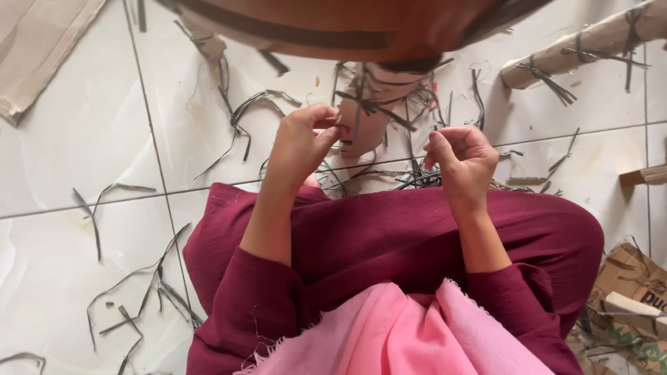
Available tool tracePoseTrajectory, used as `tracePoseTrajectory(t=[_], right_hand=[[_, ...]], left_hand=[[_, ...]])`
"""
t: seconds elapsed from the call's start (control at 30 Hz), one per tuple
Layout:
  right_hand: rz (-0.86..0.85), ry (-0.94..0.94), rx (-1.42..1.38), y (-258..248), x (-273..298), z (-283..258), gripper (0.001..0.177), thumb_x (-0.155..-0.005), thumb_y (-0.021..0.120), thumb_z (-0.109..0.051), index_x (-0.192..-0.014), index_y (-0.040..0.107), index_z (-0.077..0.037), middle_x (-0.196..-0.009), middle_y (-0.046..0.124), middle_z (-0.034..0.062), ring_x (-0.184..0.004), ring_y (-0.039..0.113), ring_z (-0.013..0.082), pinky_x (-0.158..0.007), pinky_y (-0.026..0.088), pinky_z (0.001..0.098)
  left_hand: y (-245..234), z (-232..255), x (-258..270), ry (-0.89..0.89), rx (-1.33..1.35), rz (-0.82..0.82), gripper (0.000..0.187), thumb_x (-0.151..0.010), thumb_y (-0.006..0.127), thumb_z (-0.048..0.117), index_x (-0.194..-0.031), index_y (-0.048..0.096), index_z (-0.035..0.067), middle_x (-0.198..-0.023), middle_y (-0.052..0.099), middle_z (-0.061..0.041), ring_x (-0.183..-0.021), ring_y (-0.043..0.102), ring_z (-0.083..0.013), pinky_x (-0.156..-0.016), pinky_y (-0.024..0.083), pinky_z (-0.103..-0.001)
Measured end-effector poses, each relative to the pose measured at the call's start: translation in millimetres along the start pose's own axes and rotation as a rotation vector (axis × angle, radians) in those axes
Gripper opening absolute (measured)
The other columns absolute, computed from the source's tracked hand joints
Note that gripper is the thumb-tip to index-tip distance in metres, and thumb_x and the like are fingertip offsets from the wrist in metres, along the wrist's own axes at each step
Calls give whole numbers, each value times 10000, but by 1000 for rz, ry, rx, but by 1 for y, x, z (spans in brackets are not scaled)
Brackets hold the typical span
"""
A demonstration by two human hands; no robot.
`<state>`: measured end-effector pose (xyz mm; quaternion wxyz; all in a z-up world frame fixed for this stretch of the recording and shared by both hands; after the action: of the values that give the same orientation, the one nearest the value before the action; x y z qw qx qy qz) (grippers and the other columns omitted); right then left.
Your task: Wrapping a wooden chair leg with dried plant fibers for decoration or protection
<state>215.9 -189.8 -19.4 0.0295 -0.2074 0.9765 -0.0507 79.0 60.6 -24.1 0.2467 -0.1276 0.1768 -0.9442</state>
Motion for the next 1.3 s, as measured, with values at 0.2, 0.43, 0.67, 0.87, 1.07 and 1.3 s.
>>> tracePoseTrajectory(t=[0.2,0.43,0.67,0.87,1.07,1.3], right_hand=[[29,-412,218,59,2,-73,84,-1000,698,48,-1067,749,46,-652,659,166,-492,541,149,-471,418,262],[35,-488,544,80,-18,-39,125,-947,678,-14,-827,696,-46,-588,555,119,-540,548,233,-550,439,369],[-180,-486,549,89,-46,-25,214,-907,499,61,-883,707,18,-679,595,151,-636,585,299,-657,503,477],[-181,-492,559,79,-39,-22,162,-950,555,49,-882,694,-1,-677,590,147,-675,634,272,-626,464,409],[-136,-675,647,99,7,-79,99,-969,724,36,-896,715,-30,-660,593,104,-570,591,261,-514,450,344],[-156,-736,652,104,35,-103,38,-1007,764,30,-1005,792,4,-776,632,119,-537,588,232,-452,453,325]], left_hand=[[-4,-16,-6,10,9,10,109,-884,768,326,-959,757,248,-903,790,36,-1006,761,-170,-885,604,-392],[-8,3,-12,103,465,-77,458,-1104,408,431,-1293,685,119,-1251,714,-226,-1265,617,-420,-1068,468,-594],[18,4,-36,124,849,-4,406,-1126,481,447,-1323,693,162,-1269,735,-119,-1291,624,-309,-1169,335,-585],[-34,-5,-6,140,335,84,375,-1093,427,494,-1205,718,283,-1071,789,14,-1097,728,-211,-995,530,-453],[-63,7,46,236,-223,130,148,-1014,564,180,-934,683,215,-958,743,8,-902,748,-287,-817,592,-444],[-54,93,85,721,-269,197,40,-936,731,143,-969,746,160,-1196,646,-11,-1168,658,-302,-981,542,-487]])
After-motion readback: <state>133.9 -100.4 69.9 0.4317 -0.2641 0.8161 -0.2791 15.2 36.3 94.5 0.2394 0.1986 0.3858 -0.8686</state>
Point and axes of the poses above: each hand's wrist, its own x-axis away from the middle knuckle, its own y-axis out of the palm, z = x × y, the point moved 10 cm from there along -x, towards the middle knuckle
